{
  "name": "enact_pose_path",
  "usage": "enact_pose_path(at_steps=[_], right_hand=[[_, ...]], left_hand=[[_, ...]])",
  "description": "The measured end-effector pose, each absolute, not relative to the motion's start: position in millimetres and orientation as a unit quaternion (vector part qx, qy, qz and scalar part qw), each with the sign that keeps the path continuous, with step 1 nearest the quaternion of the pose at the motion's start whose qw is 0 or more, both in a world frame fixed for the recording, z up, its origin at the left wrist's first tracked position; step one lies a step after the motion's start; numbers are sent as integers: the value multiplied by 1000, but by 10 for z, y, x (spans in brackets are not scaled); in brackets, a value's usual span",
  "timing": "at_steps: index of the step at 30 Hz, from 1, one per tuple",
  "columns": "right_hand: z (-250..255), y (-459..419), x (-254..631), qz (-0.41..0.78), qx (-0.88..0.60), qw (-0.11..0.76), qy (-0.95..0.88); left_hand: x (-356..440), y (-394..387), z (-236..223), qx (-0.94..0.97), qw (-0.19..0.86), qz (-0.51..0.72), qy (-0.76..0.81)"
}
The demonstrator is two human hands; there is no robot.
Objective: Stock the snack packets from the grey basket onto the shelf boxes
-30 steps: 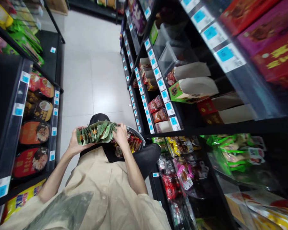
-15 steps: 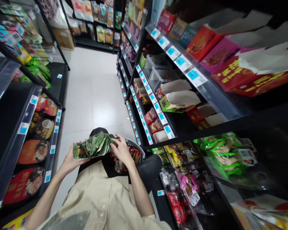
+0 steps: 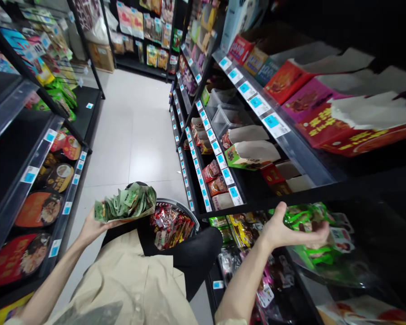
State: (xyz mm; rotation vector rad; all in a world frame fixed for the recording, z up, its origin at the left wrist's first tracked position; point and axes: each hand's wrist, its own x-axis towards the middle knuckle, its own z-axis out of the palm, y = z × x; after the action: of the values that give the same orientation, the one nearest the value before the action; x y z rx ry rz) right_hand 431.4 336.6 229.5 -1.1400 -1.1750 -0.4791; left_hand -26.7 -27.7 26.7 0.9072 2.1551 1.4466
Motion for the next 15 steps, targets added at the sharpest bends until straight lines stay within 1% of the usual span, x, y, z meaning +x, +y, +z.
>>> enact_pose_path(at_steps=[5,10,13,15], right_hand=[[2253,3453,4139,-187,-470,693,-513],[2098,3370,4126,-193,-452,709,-505],[1763,3137,4073,-165,-455,723,-493],[1381,2868,4020,-128,-449,712,-525]], left_hand=[[-285,29,318,312,179,538,763],[-390,606,344,341,182,560,733],[-440,1072,339,356,199,566,717],[-458,1421,326,360,214,575,703]])
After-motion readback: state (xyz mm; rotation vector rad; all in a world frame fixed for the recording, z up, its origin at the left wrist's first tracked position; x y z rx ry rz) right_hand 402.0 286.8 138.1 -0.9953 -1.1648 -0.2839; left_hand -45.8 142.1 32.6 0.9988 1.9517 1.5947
